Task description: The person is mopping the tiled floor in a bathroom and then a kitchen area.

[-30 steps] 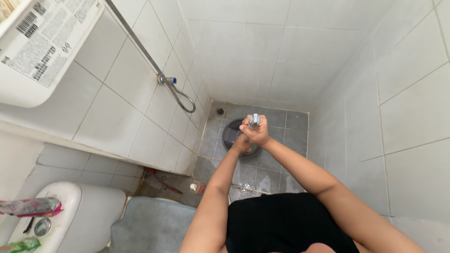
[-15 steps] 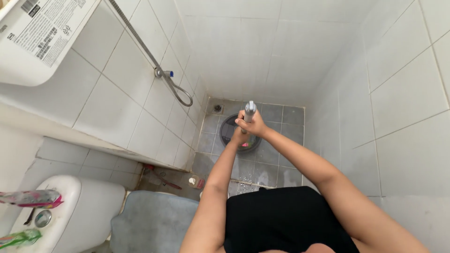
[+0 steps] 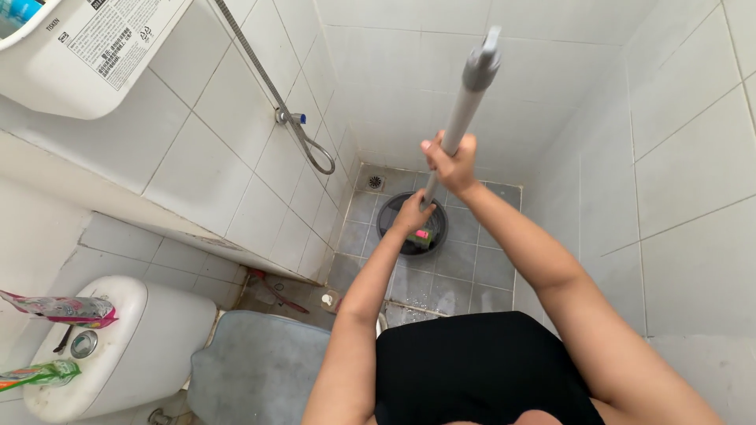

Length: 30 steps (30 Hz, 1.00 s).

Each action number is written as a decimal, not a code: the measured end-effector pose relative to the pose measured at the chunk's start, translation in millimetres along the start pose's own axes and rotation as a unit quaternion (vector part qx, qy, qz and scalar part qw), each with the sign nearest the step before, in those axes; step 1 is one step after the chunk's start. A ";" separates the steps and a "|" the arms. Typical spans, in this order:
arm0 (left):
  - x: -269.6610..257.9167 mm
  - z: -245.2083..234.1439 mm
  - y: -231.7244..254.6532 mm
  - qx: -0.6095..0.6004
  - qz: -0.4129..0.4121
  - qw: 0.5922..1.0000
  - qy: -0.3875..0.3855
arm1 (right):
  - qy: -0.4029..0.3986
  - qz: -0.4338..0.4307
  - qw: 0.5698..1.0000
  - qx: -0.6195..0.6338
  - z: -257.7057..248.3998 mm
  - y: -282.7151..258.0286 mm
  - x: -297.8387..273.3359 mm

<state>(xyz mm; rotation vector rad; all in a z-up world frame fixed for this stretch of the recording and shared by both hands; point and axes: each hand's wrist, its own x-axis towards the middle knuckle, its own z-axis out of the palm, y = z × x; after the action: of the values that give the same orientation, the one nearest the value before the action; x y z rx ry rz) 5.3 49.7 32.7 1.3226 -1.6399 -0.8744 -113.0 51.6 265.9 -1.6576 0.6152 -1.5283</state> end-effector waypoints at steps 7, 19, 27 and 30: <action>8.1 -2.7 23.6 -0.033 0.062 0.997 0.023 | -0.031 -0.038 0.997 0.064 -12.7 -83.2 32.1; 2.7 -55.1 139.5 0.022 0.121 0.992 0.005 | -0.075 -0.087 0.986 0.124 -33.8 -191.1 71.8; 29.7 -38.2 101.8 0.013 0.077 0.997 0.018 | -0.033 -0.087 0.987 0.132 -31.1 -126.9 90.1; 41.3 -20.2 72.9 0.027 0.060 0.997 0.039 | -0.019 -0.070 0.992 0.104 -30.0 -79.3 86.3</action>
<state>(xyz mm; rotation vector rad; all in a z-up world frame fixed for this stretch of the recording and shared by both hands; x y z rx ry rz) -9.3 23.6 113.6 1.2654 -1.6734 -0.7031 -140.9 22.7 380.1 -1.5923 0.3121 -1.5990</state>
